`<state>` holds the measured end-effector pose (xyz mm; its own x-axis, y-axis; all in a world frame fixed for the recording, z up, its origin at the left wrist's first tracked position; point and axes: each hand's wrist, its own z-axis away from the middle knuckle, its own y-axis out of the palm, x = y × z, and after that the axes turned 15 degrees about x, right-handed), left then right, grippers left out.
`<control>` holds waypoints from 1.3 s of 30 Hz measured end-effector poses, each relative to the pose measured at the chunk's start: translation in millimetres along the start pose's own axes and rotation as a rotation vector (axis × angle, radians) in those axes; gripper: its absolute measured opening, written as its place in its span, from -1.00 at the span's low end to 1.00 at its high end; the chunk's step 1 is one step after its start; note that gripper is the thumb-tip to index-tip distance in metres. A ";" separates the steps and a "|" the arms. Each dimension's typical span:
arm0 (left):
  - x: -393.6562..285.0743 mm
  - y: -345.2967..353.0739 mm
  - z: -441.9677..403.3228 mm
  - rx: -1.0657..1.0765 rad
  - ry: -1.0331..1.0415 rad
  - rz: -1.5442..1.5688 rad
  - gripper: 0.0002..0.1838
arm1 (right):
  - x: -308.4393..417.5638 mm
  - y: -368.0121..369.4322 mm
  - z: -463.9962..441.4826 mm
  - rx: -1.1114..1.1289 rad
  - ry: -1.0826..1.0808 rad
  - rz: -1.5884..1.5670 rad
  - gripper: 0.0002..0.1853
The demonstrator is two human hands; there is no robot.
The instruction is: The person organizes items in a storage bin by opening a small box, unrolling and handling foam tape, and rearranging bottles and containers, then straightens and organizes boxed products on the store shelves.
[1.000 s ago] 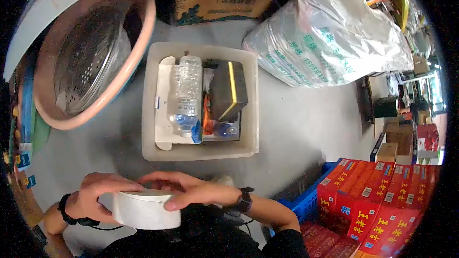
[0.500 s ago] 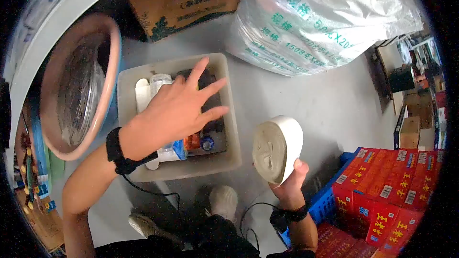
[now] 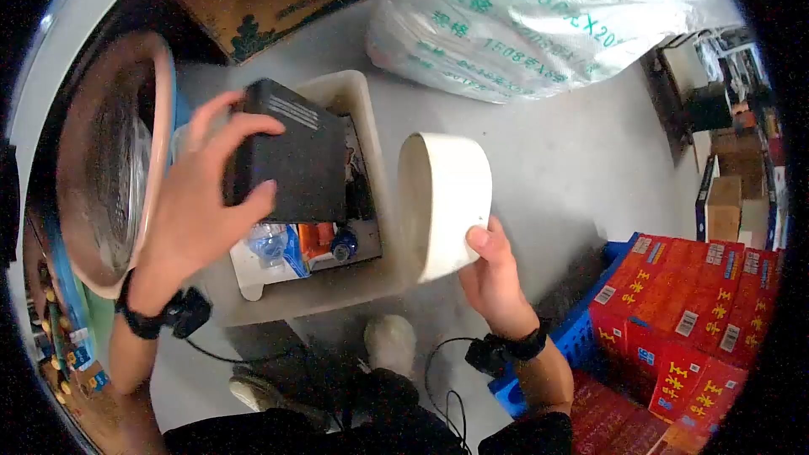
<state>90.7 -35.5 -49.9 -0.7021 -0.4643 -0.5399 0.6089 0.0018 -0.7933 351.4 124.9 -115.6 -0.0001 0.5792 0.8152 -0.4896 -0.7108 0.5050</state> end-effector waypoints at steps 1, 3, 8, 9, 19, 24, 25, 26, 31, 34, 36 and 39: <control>2.6 -14.8 17.9 -0.038 0.020 0.033 -0.49 | 3.8 5.1 -4.4 -0.006 0.007 0.010 -0.23; 11.6 -33.7 55.6 -0.098 0.049 0.080 -0.45 | 19.6 25.5 -21.2 0.027 0.030 0.218 -0.30; 62.2 -34.5 157.4 -0.225 0.036 0.550 -0.37 | 33.1 56.9 -76.0 0.116 0.005 0.996 -0.35; 71.0 -28.6 173.5 -0.245 0.042 0.559 -0.37 | 33.0 69.1 -86.4 0.115 -0.036 1.298 -0.30; 116.0 26.7 286.1 -0.426 0.123 0.825 -0.39 | -17.9 111.2 -170.4 0.468 0.073 2.220 -0.22; 125.9 33.2 305.1 -0.373 0.075 0.868 -0.40 | -18.4 107.4 -180.2 0.477 0.239 2.308 -0.14; 125.0 33.3 304.7 -0.363 0.058 0.908 -0.41 | -18.4 106.2 -181.0 0.487 0.302 2.314 -0.13; 124.6 33.5 303.5 -0.358 0.056 0.902 -0.41 | -19.9 104.3 -182.8 0.482 0.310 2.345 -0.12; 122.2 39.4 296.6 -0.332 0.073 0.947 -0.41 | -21.6 99.7 -179.1 0.525 0.184 2.349 -0.15; 121.5 45.1 291.2 -0.333 0.103 0.917 -0.41 | -20.1 102.6 -174.4 0.517 0.154 2.367 -0.14; 118.9 44.5 288.9 -0.320 0.093 0.909 -0.41 | -19.4 110.4 -169.5 0.517 0.144 2.436 -0.14; 110.9 37.3 285.0 -0.254 0.046 0.912 -0.40 | -20.9 112.7 -171.7 0.506 0.243 2.474 -0.17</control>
<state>140.8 -339.3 -59.1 -0.0121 -0.1535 -0.9881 0.8353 0.5417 -0.0944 146.5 101.2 -124.4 -0.0270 -0.9730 -0.2290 0.6420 0.1587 -0.7501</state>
